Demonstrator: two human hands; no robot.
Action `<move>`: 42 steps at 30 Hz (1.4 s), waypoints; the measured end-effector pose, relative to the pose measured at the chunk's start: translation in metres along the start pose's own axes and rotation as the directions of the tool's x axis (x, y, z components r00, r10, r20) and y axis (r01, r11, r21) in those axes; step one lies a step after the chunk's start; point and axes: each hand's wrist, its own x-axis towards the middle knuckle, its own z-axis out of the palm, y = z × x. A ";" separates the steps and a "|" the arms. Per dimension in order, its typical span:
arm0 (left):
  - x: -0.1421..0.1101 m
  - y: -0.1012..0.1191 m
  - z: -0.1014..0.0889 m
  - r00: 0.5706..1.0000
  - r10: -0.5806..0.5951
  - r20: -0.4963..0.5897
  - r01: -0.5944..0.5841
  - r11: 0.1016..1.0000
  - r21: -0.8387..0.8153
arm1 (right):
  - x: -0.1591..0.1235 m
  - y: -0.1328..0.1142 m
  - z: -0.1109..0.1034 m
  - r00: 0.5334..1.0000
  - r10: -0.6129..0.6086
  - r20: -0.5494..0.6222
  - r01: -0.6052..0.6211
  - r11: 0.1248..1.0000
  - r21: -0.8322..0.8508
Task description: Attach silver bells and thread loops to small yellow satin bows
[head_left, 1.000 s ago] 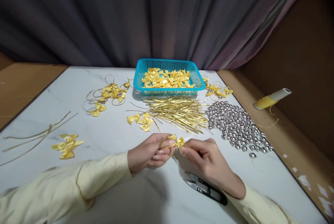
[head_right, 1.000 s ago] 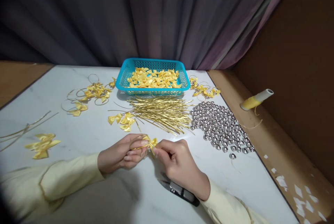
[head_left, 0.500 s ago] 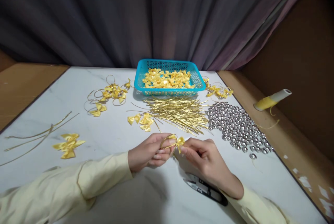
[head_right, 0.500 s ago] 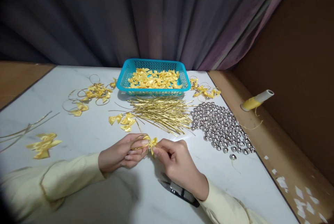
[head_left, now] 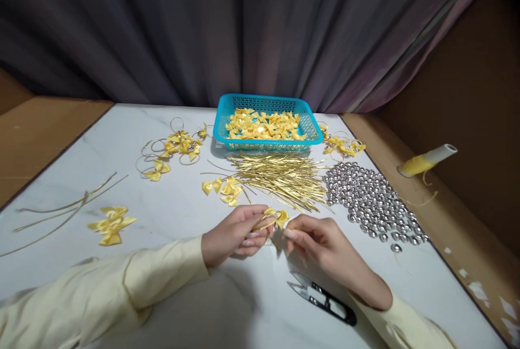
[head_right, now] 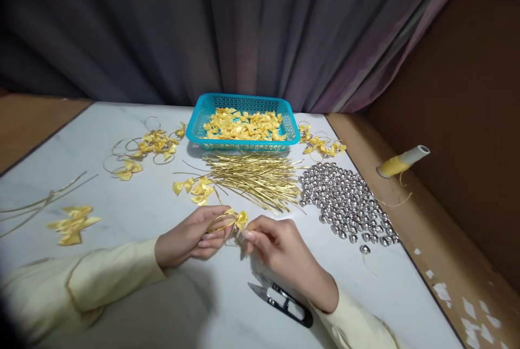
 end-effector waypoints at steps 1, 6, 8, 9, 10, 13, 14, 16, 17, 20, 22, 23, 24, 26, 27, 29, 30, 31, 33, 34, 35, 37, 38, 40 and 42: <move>0.000 0.000 0.000 1.000 0.005 -0.007 -0.005 1.000 0.007 | 0.000 0.000 -0.001 1.000 -0.009 0.005 0.009 1.000 -0.018; -0.001 -0.001 0.001 1.000 0.009 0.010 -0.010 0.997 0.079 | -0.001 0.000 0.003 0.998 -0.058 -0.040 0.056 0.997 -0.051; -0.002 -0.001 0.002 1.000 0.007 0.017 -0.009 0.994 0.106 | 0.000 0.001 0.007 0.994 -0.080 -0.073 0.075 0.995 -0.063; -0.003 -0.002 0.003 1.000 0.009 0.017 -0.011 0.993 0.120 | 0.001 0.001 0.009 0.992 -0.088 -0.085 0.083 0.994 -0.067; -0.003 -0.002 0.004 1.000 0.017 0.015 -0.019 0.990 0.137 | 0.002 0.002 0.010 0.991 -0.093 -0.094 0.087 0.994 -0.066; -0.003 -0.004 0.006 0.996 0.088 -0.007 -0.084 0.971 0.224 | 0.003 0.002 0.008 0.994 -0.081 -0.075 0.076 0.995 -0.070; -0.003 -0.004 0.006 0.991 0.129 -0.022 -0.118 0.954 0.276 | 0.003 0.002 0.005 0.994 -0.088 -0.070 0.081 0.992 -0.093; -0.003 -0.006 0.006 0.968 0.242 -0.059 -0.193 0.878 0.438 | 0.002 0.001 -0.002 0.983 -0.146 -0.110 0.124 0.975 -0.186; -0.003 -0.007 0.006 0.948 0.312 -0.071 -0.226 0.810 0.541 | 0.001 0.001 -0.005 0.969 -0.195 -0.152 0.155 0.958 -0.240; -0.004 -0.008 0.005 0.877 0.480 -0.028 -0.271 0.541 0.796 | -0.003 -0.001 -0.010 0.903 -0.348 -0.251 0.242 0.897 -0.370; -0.004 -0.008 0.005 0.851 0.525 0.027 -0.278 0.406 0.871 | -0.004 -0.002 -0.008 0.883 -0.428 -0.194 0.311 0.842 -0.441; -0.005 -0.009 0.005 0.843 0.536 0.049 -0.284 0.365 0.887 | -0.005 -0.002 -0.007 0.879 -0.458 -0.131 0.346 0.803 -0.485; -0.005 -0.009 0.005 0.836 0.544 0.071 -0.295 0.335 0.895 | -0.004 -0.003 -0.004 0.875 -0.479 -0.064 0.375 0.757 -0.536; -0.006 -0.010 0.005 0.829 0.547 0.119 -0.325 0.297 0.898 | -0.002 -0.003 0.000 0.869 -0.491 0.056 0.409 0.650 -0.641; -0.007 -0.011 0.005 0.829 0.539 0.149 -0.346 0.284 0.894 | -0.001 -0.002 0.002 0.866 -0.489 0.099 0.415 0.594 -0.689; -0.008 -0.012 0.004 0.832 0.514 0.210 -0.384 0.258 0.887 | 0.002 -0.001 0.004 0.862 -0.479 0.168 0.423 0.496 -0.758; -0.009 -0.013 0.004 0.835 0.499 0.233 -0.394 0.245 0.886 | 0.004 0.001 0.005 0.859 -0.473 0.195 0.430 0.463 -0.775; -0.009 -0.013 0.003 0.836 0.488 0.251 -0.401 0.232 0.886 | 0.005 0.002 0.005 0.856 -0.469 0.216 0.438 0.439 -0.784; -0.010 -0.013 0.003 0.835 0.480 0.270 -0.407 0.209 0.889 | 0.006 0.007 0.007 0.844 -0.483 0.232 0.454 0.414 -0.789; -0.010 -0.013 0.003 0.833 0.479 0.277 -0.411 0.200 0.889 | 0.007 0.010 0.008 0.835 -0.502 0.225 0.460 0.414 -0.786; -0.010 -0.013 0.003 0.830 0.480 0.284 -0.416 0.193 0.889 | 0.007 0.013 0.010 0.826 -0.526 0.205 0.464 0.426 -0.777; -0.009 -0.012 0.004 0.823 0.485 0.296 -0.429 0.189 0.883 | 0.006 0.016 0.013 0.813 -0.568 0.131 0.463 0.494 -0.736; -0.008 -0.012 0.004 0.817 0.490 0.306 -0.442 0.190 0.876 | 0.006 0.017 0.015 0.810 -0.580 0.081 0.459 0.543 -0.703; -0.007 -0.012 0.003 0.797 0.503 0.333 -0.477 0.186 0.859 | 0.004 0.016 0.015 0.816 -0.577 -0.039 0.432 0.653 -0.623; -0.006 -0.014 0.002 0.778 0.513 0.362 -0.506 0.172 0.845 | 0.002 0.013 0.012 0.820 -0.535 -0.206 0.363 0.763 -0.535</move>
